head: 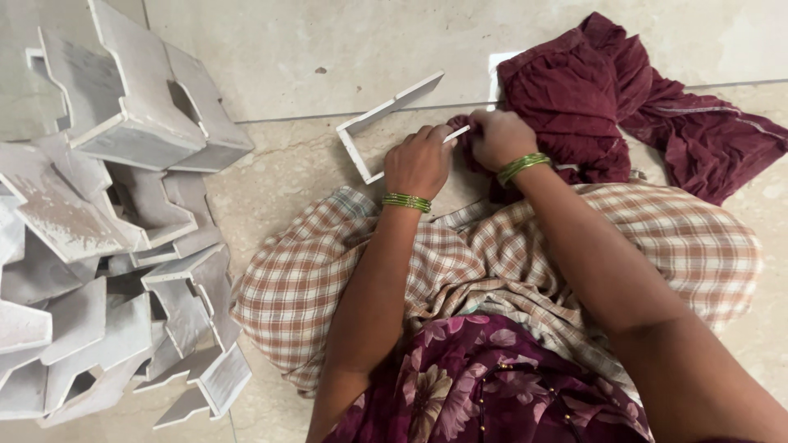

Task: The person sits on the tiled floor and wipes white plaster molds one at a time with a maroon cloth, rubbing their surfaces and edges, then places each cleaned mold onto a growing pile beside them.

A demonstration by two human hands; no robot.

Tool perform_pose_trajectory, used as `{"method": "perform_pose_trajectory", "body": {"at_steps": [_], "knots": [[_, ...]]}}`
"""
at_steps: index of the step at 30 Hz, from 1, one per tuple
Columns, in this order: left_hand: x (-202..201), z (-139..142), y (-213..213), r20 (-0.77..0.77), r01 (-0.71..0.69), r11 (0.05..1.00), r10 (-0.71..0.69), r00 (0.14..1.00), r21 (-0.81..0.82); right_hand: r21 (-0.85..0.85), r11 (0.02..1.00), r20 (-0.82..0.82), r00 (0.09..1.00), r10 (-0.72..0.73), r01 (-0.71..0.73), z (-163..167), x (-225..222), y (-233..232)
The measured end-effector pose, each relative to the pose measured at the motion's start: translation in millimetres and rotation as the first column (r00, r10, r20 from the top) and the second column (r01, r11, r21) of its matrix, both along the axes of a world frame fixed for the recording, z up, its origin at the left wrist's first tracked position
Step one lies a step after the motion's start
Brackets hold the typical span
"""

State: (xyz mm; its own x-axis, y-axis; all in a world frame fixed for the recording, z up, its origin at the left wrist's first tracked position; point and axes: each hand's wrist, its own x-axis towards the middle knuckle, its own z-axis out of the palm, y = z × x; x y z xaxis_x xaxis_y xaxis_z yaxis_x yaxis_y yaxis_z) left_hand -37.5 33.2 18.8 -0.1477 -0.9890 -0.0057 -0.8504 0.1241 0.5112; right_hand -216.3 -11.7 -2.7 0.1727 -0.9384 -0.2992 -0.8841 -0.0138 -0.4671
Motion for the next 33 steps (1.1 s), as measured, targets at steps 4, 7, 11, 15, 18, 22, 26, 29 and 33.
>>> {"method": "perform_pose_trajectory", "body": {"at_steps": [4, 7, 11, 15, 18, 22, 26, 29, 33], "knots": [[0.0, 4.9, -0.9, -0.009, 0.008, 1.0, -0.008, 1.0, -0.01, 0.037, 0.999, -0.054, 0.999, -0.008, 0.01, 6.2, 0.5, -3.4], [0.8, 3.8, 0.3, -0.006, -0.001, 1.0, 0.001, 1.0, 0.002, 0.006, 0.999, 0.002, 1.0, -0.031, 0.031, 16.9, -11.5, -8.8], [0.0, -0.5, 0.3, 0.006, -0.012, 1.0, 0.012, 1.0, 0.024, 0.003, 1.0, 0.097, 0.995, 0.018, -0.018, 20.7, -12.6, -7.4], [-0.9, 5.1, -1.6, 0.013, -0.003, 1.0, 0.003, 1.0, 0.026, 0.064, 0.998, -0.053, 0.998, 0.027, -0.024, 11.8, 1.7, -2.4], [-0.2, 15.3, -3.8, 0.002, 0.008, 0.997, -0.008, 1.0, 0.07, 0.081, 0.996, -0.094, 0.995, -0.017, 0.025, 4.4, 1.3, -5.9], [-7.3, 22.0, -3.7, 0.035, 0.083, 0.897, -0.109, 0.993, 0.435, -0.141, 0.973, 0.092, 0.981, -0.173, 0.185, -4.3, -19.8, -19.4], [-24.6, 14.5, 7.2, -0.021, 0.248, 0.844, -0.271, 0.962, 0.475, -0.179, 0.967, 0.536, 0.842, -0.059, 0.182, -17.6, -21.4, -17.8], [-28.9, 5.5, 14.1, -0.046, 0.306, 0.9, -0.307, 0.951, 0.311, -0.161, 0.986, 0.255, 0.967, -0.008, 0.051, -23.0, -8.5, -10.1], [-28.7, -3.0, 12.5, -0.067, 0.326, 0.874, -0.324, 0.944, 0.36, -0.124, 0.991, 0.049, 0.998, -0.047, 0.053, -14.8, -5.5, -12.6]]}}
